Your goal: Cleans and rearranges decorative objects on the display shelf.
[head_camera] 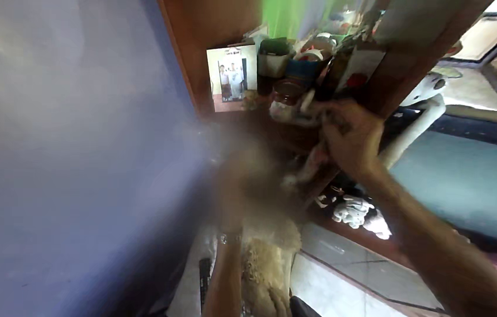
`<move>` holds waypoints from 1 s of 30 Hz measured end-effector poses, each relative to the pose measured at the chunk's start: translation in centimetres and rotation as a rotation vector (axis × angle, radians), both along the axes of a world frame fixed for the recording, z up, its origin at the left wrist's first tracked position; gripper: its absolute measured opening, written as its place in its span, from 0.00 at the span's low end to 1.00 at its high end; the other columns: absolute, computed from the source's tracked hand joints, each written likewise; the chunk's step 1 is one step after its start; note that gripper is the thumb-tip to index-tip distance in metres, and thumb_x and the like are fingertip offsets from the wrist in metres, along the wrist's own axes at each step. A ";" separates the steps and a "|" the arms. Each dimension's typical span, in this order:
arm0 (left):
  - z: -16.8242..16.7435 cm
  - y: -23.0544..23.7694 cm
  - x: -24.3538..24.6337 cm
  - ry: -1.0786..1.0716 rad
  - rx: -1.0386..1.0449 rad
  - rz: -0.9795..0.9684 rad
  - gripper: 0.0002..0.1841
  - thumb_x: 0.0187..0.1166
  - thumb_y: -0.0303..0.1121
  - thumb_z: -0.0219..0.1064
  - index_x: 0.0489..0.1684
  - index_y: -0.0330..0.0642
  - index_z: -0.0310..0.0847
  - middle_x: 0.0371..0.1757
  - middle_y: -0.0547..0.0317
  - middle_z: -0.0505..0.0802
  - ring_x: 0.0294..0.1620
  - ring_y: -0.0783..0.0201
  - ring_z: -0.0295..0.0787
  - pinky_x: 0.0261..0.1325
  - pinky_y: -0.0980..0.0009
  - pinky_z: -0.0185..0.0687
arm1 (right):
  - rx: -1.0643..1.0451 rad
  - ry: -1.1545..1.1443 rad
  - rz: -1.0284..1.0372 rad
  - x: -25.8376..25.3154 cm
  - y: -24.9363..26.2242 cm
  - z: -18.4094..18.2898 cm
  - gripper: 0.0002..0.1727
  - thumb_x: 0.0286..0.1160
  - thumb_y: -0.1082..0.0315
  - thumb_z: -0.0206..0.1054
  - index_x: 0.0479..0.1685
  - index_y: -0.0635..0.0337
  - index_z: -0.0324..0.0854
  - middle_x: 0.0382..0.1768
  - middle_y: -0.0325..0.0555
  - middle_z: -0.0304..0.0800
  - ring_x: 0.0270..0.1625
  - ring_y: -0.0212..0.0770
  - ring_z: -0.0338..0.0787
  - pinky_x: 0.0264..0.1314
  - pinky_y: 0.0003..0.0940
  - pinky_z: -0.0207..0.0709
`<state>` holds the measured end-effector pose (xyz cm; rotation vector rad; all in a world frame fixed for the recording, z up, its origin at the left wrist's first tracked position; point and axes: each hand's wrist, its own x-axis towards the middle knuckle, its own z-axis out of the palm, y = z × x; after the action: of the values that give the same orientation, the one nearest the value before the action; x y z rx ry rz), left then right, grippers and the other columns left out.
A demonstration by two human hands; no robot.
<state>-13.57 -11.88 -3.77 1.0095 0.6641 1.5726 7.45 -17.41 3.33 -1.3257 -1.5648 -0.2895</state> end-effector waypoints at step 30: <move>-3.2 -5.4 -3.6 -0.014 -0.252 0.042 0.15 0.85 0.21 0.50 0.67 0.27 0.67 0.47 0.63 0.89 0.46 0.76 0.89 0.52 0.74 0.89 | -0.942 -0.334 -0.427 0.4 4.1 5.4 0.21 0.91 0.59 0.58 0.53 0.74 0.83 0.52 0.77 0.86 0.59 0.78 0.85 0.56 0.78 0.73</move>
<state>-17.15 -17.32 -6.99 0.8007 0.8545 1.4871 7.87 -13.29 8.71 -2.4572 -1.7517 -0.0083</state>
